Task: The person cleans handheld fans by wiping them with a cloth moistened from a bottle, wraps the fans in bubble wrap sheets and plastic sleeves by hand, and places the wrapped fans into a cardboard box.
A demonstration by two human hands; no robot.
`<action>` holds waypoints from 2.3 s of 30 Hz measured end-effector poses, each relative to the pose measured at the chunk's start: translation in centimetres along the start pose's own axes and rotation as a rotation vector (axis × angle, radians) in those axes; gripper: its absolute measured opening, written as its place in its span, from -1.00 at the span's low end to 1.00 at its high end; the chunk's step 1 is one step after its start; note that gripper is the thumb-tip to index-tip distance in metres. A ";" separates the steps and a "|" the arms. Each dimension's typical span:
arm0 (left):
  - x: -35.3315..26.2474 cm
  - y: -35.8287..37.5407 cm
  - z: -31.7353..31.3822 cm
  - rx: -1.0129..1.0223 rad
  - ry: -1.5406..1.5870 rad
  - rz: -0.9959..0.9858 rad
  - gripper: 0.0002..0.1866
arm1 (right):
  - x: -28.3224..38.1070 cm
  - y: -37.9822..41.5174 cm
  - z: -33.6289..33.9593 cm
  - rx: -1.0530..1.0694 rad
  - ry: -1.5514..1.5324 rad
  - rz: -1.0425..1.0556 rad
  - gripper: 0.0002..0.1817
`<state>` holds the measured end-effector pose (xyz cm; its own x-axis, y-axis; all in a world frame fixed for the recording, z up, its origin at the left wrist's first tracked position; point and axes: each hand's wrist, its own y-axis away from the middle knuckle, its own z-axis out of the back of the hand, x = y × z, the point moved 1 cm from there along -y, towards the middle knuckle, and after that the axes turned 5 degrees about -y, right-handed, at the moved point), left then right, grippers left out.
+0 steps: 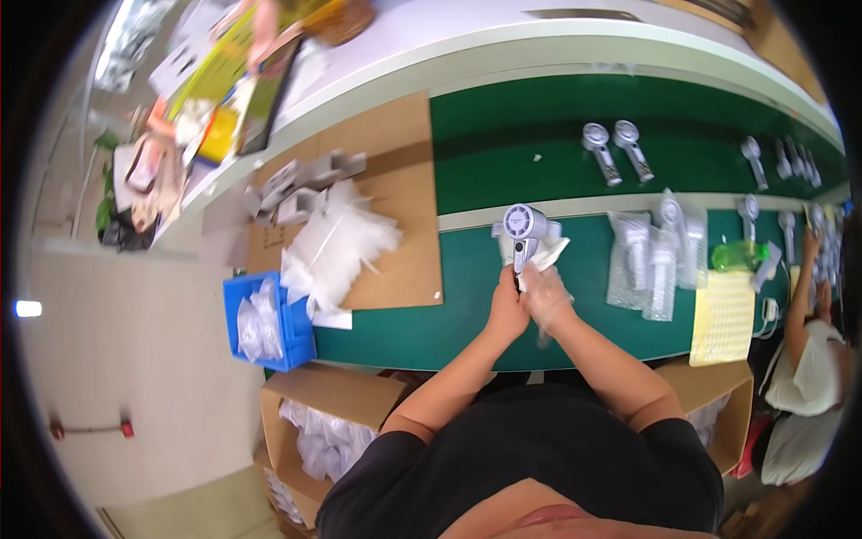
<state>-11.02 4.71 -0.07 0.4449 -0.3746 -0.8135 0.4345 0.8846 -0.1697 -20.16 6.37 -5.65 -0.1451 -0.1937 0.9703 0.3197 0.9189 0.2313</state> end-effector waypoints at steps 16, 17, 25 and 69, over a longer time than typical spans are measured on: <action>6.2 5.1 10.0 0.372 0.952 0.743 -0.71 | -6.0 0.7 -7.6 0.375 -0.103 -0.200 -0.52; 6.2 4.5 11.1 0.376 0.916 0.668 -0.69 | -5.6 1.2 -8.2 0.376 -0.052 -0.205 -0.49; 16.8 -1.7 19.4 -0.527 -0.640 0.483 -0.80 | -8.6 1.3 -5.4 0.248 -0.237 -0.354 -0.57; 1.9 1.9 -0.3 0.222 -0.637 0.099 -0.93 | -3.7 4.0 2.4 0.117 -0.442 -0.906 -0.66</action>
<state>-9.61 5.76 -2.10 0.8356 -0.4453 -0.3215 0.4880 0.8706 0.0626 -20.63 11.60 -8.50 -0.6282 -0.7118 0.3142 -0.1731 0.5215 0.8355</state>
